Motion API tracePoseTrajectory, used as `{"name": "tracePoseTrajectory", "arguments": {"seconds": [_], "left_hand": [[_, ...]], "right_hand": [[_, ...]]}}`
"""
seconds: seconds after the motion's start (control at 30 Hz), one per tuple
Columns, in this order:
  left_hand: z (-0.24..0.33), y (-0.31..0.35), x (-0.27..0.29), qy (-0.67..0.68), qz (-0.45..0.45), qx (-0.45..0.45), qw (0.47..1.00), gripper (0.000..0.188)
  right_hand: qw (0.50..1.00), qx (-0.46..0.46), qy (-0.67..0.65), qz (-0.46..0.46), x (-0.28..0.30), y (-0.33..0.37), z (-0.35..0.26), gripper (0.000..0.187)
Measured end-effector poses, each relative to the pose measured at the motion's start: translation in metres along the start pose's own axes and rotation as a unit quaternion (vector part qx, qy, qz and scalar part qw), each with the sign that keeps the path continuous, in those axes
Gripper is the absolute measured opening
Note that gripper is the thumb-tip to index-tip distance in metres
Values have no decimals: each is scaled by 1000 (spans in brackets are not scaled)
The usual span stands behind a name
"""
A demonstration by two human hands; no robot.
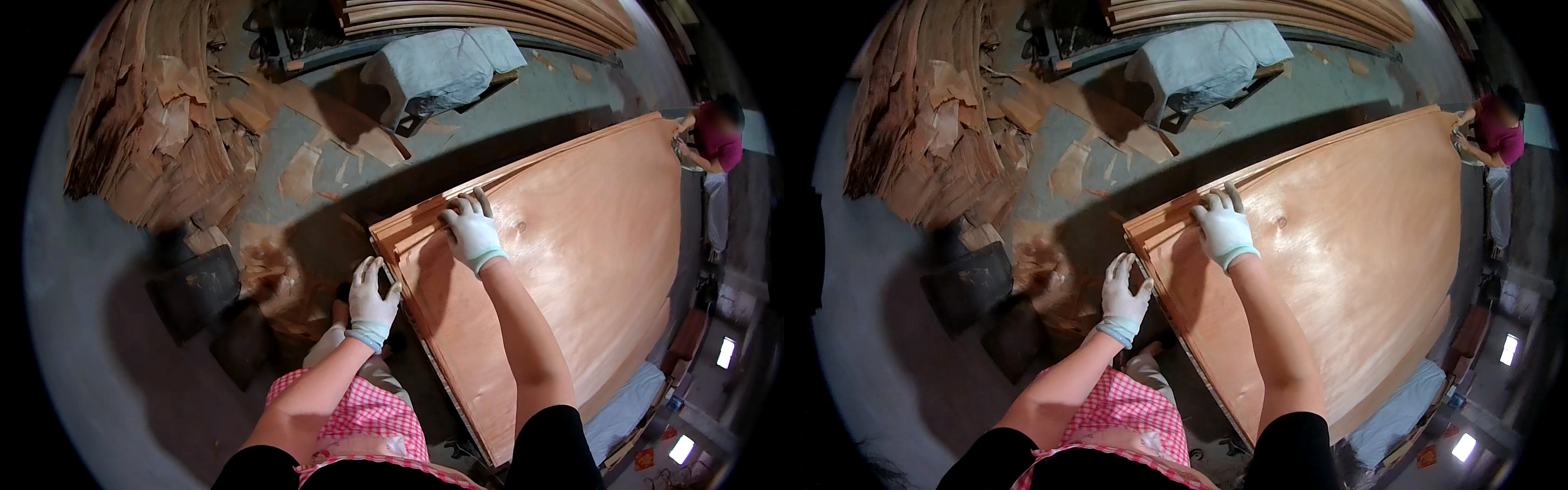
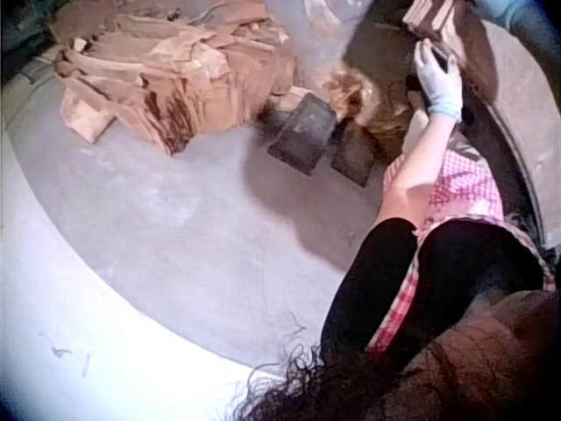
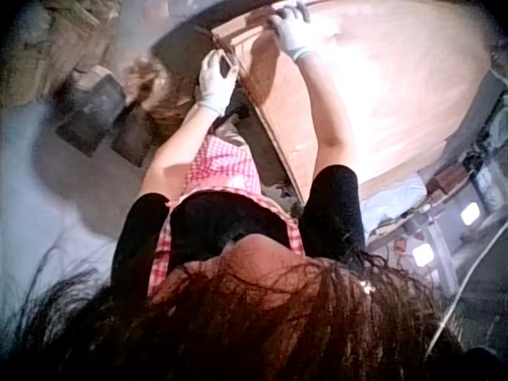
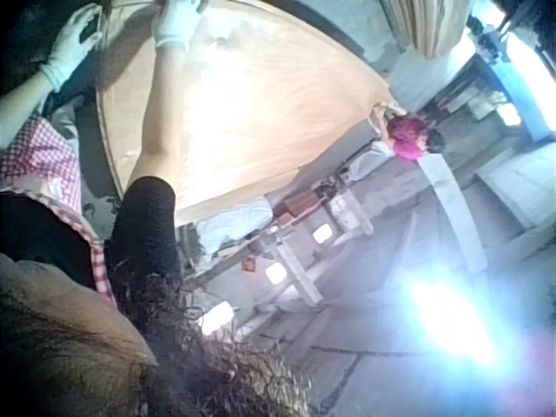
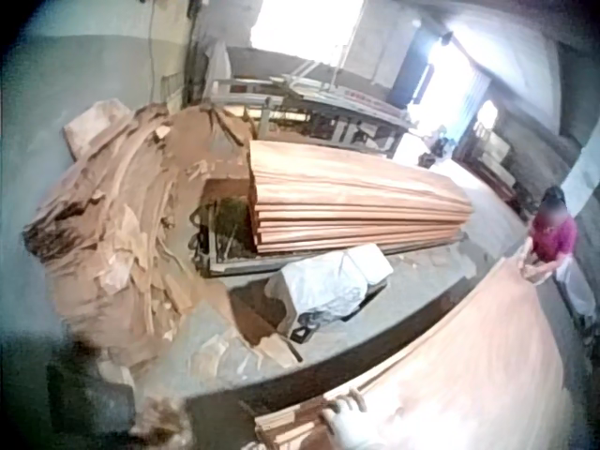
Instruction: The person moves large sheets of wood veneer from a stack to a metal table, smoothing them out and lining them up on top of one another.
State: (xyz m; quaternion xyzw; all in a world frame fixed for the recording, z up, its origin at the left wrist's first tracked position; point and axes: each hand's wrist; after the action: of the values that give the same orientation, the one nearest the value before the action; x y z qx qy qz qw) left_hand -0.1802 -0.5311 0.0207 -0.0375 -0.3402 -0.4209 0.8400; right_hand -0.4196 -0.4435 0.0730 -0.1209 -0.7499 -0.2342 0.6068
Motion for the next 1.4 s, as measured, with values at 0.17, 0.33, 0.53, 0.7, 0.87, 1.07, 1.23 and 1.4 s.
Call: {"name": "tracePoseTrajectory", "arguments": {"seconds": [0.17, 0.33, 0.53, 0.7, 0.87, 1.07, 1.23, 1.4], "left_hand": [[18, -2, 8, -6, 14, -23, 1000, 73], [18, -8, 5, 3, 19, -41, 999, 77], [13, -9, -2, -1, -11, -32, 999, 79], [12, -11, -8, 9, -30, -19, 999, 86], [13, -10, -11, 13, -27, -4, 1000, 86], [10, -9, -15, 4, -14, -13, 1000, 88], [14, -9, -13, 2, -21, -4, 1000, 87], [14, -8, -10, 8, -26, 2, 1000, 87]], "right_hand": [[997, 47, -22, 62, -7, 17, 11, 29], [992, 67, -44, 98, -15, 30, 17, 34], [992, 53, -38, 105, -19, 45, 15, 40], [991, 33, -45, 124, -22, 50, 12, 40], [988, 28, -41, 148, -25, 54, 12, 35], [986, 27, -47, 160, -29, 56, 10, 32], [986, 41, -30, 158, -30, 55, 10, 32], [987, 27, -26, 158, -35, 53, 6, 30]]}}
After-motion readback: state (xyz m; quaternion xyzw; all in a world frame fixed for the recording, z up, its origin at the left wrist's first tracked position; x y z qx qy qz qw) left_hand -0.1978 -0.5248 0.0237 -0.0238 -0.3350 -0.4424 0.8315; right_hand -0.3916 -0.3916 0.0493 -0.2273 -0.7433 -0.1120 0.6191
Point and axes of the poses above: each hand's wrist, its own y-axis away from the middle knuckle, its own x-axis out of the back of the hand, z = x × y, and after that the axes turned 3 degrees about -y, right-handed
